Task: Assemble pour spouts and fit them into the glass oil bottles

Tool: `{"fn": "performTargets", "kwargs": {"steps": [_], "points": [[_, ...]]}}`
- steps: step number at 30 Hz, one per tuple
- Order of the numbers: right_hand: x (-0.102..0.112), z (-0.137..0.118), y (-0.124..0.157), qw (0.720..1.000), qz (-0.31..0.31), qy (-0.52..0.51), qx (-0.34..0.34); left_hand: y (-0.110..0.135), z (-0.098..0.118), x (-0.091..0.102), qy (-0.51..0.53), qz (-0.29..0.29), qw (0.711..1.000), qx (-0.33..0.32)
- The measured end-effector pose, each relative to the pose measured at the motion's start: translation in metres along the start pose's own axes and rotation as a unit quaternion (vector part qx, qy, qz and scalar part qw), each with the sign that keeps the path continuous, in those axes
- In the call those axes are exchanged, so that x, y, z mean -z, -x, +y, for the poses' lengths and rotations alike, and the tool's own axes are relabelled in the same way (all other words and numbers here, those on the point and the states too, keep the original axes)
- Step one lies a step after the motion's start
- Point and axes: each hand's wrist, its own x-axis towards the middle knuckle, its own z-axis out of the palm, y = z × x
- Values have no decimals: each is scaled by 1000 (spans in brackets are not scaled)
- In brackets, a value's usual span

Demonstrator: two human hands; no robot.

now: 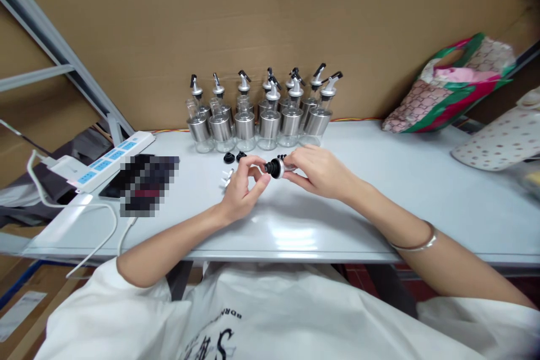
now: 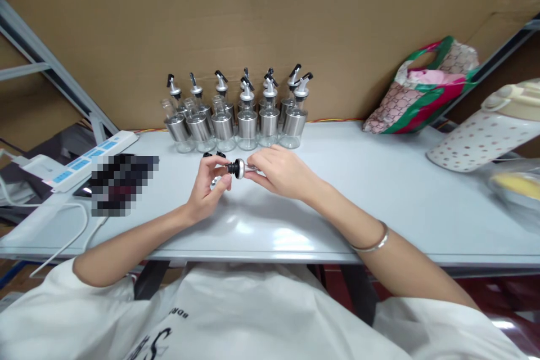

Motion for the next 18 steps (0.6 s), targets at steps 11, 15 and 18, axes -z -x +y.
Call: {"fn": "performTargets", "kwargs": {"steps": [11, 15, 18], "points": [[-5, 4, 3, 1000, 10, 5, -6, -6, -6, 0, 29, -9, 999, -19], [-6, 7, 4, 1000, 14, 1, -19, -6, -10, -1, 35, -23, 999, -15], [-6, 9, 5, 1000, 9, 1, -25, -6, -10, -1, 36, -33, 999, -11]]}}
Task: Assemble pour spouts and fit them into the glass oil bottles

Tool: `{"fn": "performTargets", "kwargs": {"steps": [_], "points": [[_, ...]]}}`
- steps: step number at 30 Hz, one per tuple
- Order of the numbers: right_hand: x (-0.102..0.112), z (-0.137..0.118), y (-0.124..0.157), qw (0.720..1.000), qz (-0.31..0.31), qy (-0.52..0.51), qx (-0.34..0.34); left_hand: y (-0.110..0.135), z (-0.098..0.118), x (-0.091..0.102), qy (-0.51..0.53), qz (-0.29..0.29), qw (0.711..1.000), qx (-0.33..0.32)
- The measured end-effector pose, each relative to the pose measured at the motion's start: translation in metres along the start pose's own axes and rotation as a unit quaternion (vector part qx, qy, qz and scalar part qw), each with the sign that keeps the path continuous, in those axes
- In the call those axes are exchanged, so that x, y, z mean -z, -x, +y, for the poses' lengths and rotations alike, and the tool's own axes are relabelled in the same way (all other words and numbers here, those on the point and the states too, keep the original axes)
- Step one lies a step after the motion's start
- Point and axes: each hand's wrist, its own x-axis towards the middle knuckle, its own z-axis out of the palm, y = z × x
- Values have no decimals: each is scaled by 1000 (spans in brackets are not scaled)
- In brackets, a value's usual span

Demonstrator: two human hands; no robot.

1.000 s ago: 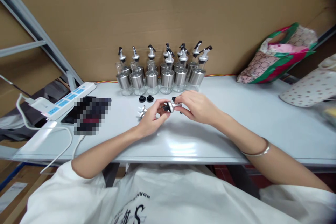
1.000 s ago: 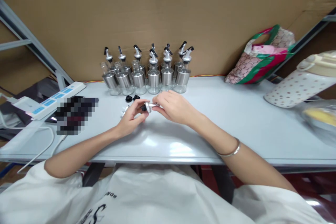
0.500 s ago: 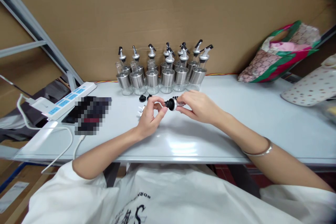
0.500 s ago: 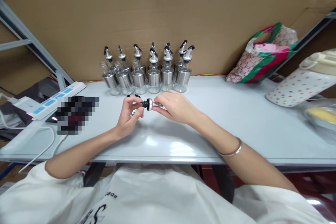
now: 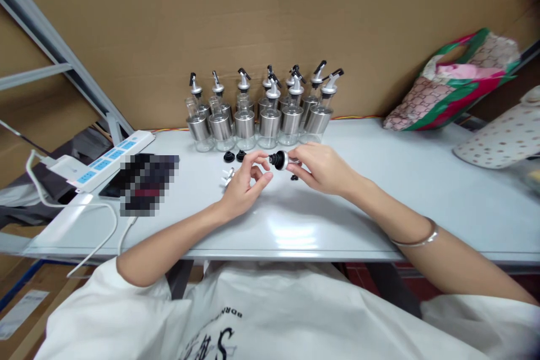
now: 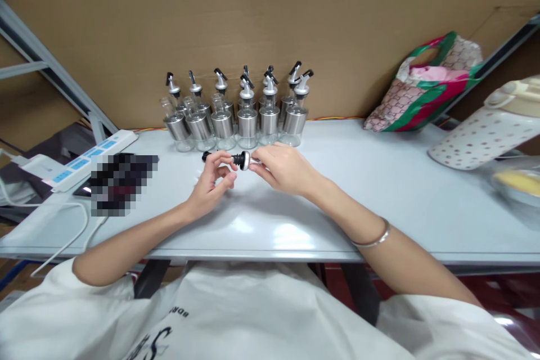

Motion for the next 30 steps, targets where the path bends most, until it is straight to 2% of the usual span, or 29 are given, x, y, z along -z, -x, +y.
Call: {"fn": "performTargets", "kwargs": {"steps": [8, 13, 16, 22, 30], "points": [[0, -4, -1, 999, -33, -3, -14, 2, 6, -1, -17, -37, 999, 34], [-1, -6, -1, 998, -60, -11, -28, 0, 10, 0, 1, 13, 999, 40], [-2, -5, 0, 996, -77, -19, -41, -3, 10, 1, 5, 30, 997, 66], [-1, -3, -1, 995, -87, -27, -48, -4, 7, 3, 40, 25, 995, 93], [-1, -3, 0, 997, -79, 9, -8, -3, 6, 4, 61, 7, 993, 98]]}}
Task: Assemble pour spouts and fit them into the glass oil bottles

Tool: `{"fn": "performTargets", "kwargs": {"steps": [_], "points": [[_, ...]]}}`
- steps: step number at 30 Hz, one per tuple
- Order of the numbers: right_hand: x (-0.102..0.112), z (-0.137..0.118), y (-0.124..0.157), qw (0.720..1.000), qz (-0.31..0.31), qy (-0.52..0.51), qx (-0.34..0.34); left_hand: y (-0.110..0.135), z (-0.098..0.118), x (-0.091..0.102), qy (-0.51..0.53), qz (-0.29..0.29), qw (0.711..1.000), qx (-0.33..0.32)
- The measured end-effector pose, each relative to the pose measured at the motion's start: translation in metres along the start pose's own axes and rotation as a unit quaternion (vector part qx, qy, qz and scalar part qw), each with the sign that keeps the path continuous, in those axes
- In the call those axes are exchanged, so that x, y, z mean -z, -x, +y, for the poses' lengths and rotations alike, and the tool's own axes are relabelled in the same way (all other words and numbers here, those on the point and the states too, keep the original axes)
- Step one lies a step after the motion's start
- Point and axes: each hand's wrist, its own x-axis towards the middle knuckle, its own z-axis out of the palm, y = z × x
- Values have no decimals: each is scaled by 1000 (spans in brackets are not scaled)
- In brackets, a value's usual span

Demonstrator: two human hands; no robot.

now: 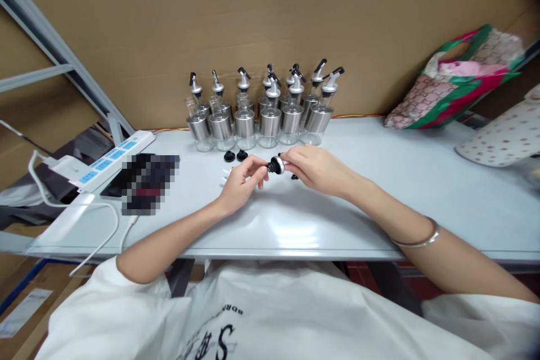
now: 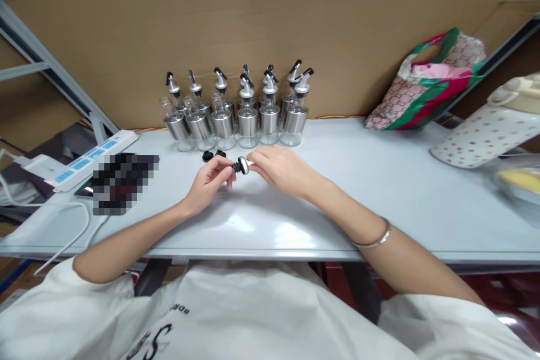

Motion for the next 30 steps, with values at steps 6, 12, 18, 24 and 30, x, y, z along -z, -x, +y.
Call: {"fn": "performTargets", "kwargs": {"steps": [6, 12, 18, 24, 30], "points": [[-1, 1, 0, 1000, 9, -2, 6, 0, 1, -1, -6, 6, 1000, 1], [0, 0, -1, 1000, 13, -4, 5, 0, 3, -1, -2, 8, 1000, -3], [1, -1, -1, 1000, 8, -7, 6, -2, 2, 1, -16, 14, 1000, -10], [1, -2, -1, 1000, 9, 0, 16, -2, 1, 1, -20, 10, 1000, -11], [6, -6, -3, 999, 27, 3, 36, 0, 8, -4, 2, 18, 1000, 20]]}}
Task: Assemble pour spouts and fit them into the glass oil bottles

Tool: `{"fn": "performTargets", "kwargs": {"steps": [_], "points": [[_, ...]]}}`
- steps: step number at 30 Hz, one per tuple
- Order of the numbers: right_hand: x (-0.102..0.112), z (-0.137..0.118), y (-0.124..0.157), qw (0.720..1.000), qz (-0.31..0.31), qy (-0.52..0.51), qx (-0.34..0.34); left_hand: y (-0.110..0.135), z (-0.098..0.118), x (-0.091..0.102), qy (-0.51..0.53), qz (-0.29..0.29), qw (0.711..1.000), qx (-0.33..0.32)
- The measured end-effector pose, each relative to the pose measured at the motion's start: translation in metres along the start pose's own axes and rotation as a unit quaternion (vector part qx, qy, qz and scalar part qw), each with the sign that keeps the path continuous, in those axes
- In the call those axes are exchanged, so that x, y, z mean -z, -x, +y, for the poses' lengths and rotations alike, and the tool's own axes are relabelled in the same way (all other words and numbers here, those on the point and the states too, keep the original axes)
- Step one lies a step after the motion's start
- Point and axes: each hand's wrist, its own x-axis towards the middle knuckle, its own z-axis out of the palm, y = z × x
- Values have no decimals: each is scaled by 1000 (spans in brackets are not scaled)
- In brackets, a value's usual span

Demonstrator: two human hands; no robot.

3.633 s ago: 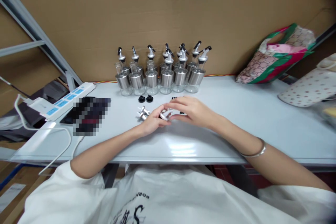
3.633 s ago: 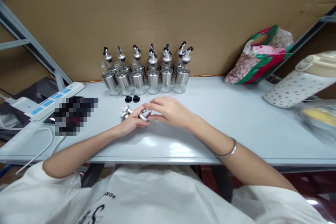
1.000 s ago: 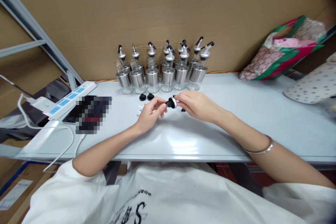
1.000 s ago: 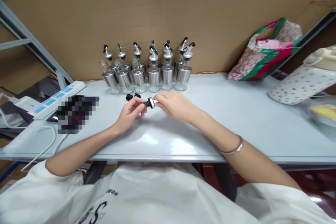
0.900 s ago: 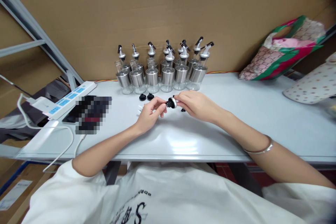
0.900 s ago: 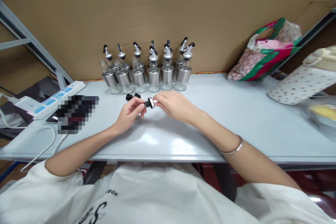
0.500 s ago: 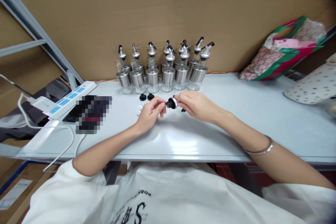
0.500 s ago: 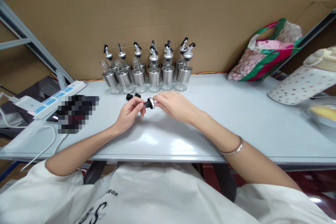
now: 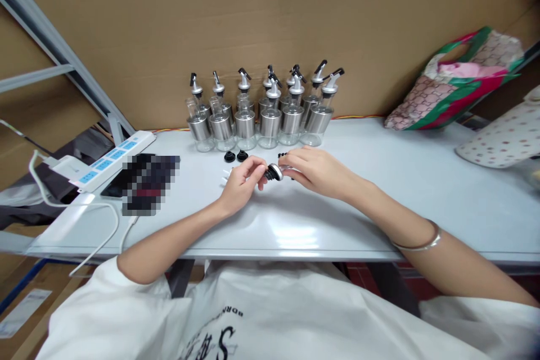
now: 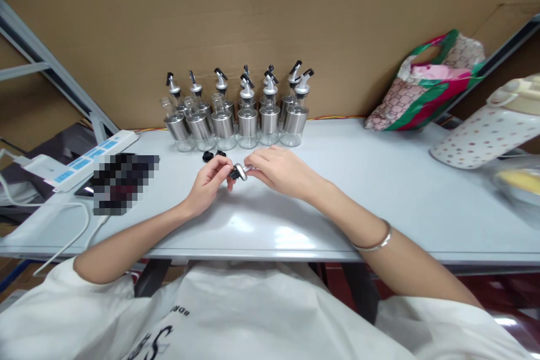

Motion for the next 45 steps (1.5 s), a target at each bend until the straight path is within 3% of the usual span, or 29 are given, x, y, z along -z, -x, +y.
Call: {"fn": "performTargets", "kwargs": {"steps": [4, 8, 14, 21, 32, 39, 45], "points": [[2, 2, 0, 1000, 27, 2, 10, -1, -1, 0, 43, -23, 998, 32], [0, 3, 2, 999, 41, 8, 16, -3, -6, 1, 63, -84, 992, 68], [3, 3, 2, 996, 56, 45, 43, -2, -7, -4, 170, -158, 958, 166], [3, 3, 3, 994, 83, 44, 57, -4, 3, -8, 248, -125, 928, 248], [2, -2, 1, 993, 74, 60, 70, -5, 6, -6, 271, -115, 915, 277], [8, -8, -2, 977, 98, 164, 91, 0, 14, -11, 289, -93, 926, 226], [8, -4, 2, 978, 99, 170, 76, 2, 16, -15, 307, -87, 928, 191]]}}
